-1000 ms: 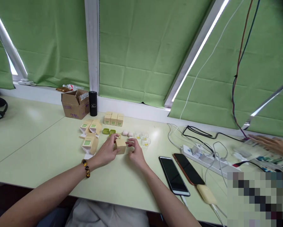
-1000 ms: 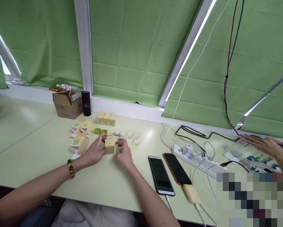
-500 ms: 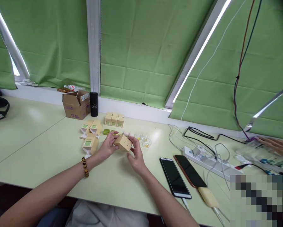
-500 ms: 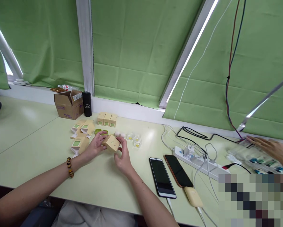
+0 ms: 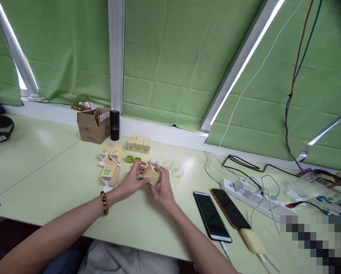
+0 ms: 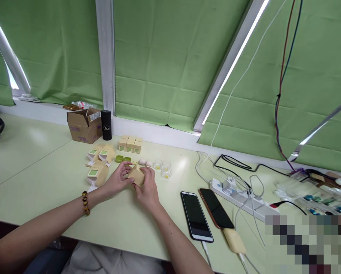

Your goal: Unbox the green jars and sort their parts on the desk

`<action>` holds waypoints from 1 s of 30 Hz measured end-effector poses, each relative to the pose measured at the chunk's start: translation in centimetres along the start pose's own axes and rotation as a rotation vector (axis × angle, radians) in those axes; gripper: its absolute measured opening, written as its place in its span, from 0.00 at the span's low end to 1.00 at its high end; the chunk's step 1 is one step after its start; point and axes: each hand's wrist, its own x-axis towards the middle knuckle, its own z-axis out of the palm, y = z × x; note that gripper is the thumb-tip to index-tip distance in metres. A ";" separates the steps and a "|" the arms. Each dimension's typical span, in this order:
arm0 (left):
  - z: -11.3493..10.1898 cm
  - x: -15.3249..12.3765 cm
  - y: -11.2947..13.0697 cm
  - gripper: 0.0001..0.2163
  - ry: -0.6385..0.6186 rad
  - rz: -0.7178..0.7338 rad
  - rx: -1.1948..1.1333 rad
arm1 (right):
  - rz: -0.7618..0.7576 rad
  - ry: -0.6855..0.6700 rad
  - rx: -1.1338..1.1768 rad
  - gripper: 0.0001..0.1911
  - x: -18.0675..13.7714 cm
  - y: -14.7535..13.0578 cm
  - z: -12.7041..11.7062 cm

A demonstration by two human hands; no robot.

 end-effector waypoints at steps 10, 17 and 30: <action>-0.4 -0.3 0.1 0.21 0.040 0.039 0.295 | 0.022 -0.068 -0.076 0.31 0.0 -0.4 -0.4; -0.2 -0.7 0.7 0.17 0.065 0.074 0.376 | 0.014 -0.067 -0.030 0.32 0.1 0.2 -0.2; -1.2 -0.3 0.7 0.15 0.262 0.326 0.579 | 0.270 0.010 0.237 0.27 0.3 1.8 0.4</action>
